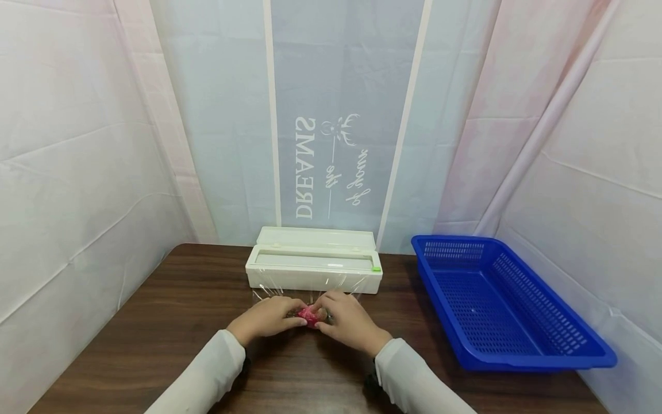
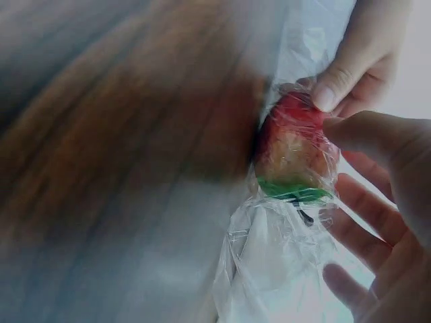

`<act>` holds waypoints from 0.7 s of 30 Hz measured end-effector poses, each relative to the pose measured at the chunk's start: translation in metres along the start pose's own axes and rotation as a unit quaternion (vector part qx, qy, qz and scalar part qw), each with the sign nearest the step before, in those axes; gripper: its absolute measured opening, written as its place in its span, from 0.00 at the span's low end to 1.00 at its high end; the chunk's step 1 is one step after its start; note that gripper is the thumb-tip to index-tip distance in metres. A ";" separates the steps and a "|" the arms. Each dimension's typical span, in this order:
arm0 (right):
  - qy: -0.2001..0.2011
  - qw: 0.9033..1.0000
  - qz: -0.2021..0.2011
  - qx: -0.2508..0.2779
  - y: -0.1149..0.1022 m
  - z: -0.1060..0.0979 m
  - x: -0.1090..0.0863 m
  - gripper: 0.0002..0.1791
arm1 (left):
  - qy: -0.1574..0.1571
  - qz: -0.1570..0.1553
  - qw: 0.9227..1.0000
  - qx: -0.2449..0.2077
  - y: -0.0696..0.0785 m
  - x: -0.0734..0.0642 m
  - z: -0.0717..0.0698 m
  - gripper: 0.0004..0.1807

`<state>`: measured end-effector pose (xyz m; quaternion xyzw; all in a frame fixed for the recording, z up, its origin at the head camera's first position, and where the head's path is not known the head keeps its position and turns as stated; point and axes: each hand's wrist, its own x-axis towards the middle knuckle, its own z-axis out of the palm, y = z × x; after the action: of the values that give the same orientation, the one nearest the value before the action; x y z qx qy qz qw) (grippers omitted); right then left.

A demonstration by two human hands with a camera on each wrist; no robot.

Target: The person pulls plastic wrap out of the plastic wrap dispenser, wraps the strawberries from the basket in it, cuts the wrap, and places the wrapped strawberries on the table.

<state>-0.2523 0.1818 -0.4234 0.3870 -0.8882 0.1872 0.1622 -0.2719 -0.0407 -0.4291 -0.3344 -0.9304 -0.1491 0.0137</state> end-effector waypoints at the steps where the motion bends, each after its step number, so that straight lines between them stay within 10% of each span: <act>1: 0.001 1.000 0.001 -0.016 -0.001 0.000 0.000 0.15 | -0.002 -0.001 1.000 -0.003 0.000 0.000 0.000 0.18; 7: 0.034 0.995 -0.009 -0.095 -0.007 0.000 0.000 0.13 | -0.011 -0.001 1.000 -0.010 -0.003 0.002 0.000 0.18; 21: -0.004 0.999 0.006 -0.037 0.000 0.008 0.004 0.21 | -0.038 -0.012 0.997 -0.073 -0.010 0.008 -0.005 0.15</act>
<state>-0.2556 0.1758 -0.4284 0.3758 -0.8975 0.1536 0.1721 -0.2851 -0.0445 -0.4257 -0.3289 -0.9209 -0.2037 -0.0477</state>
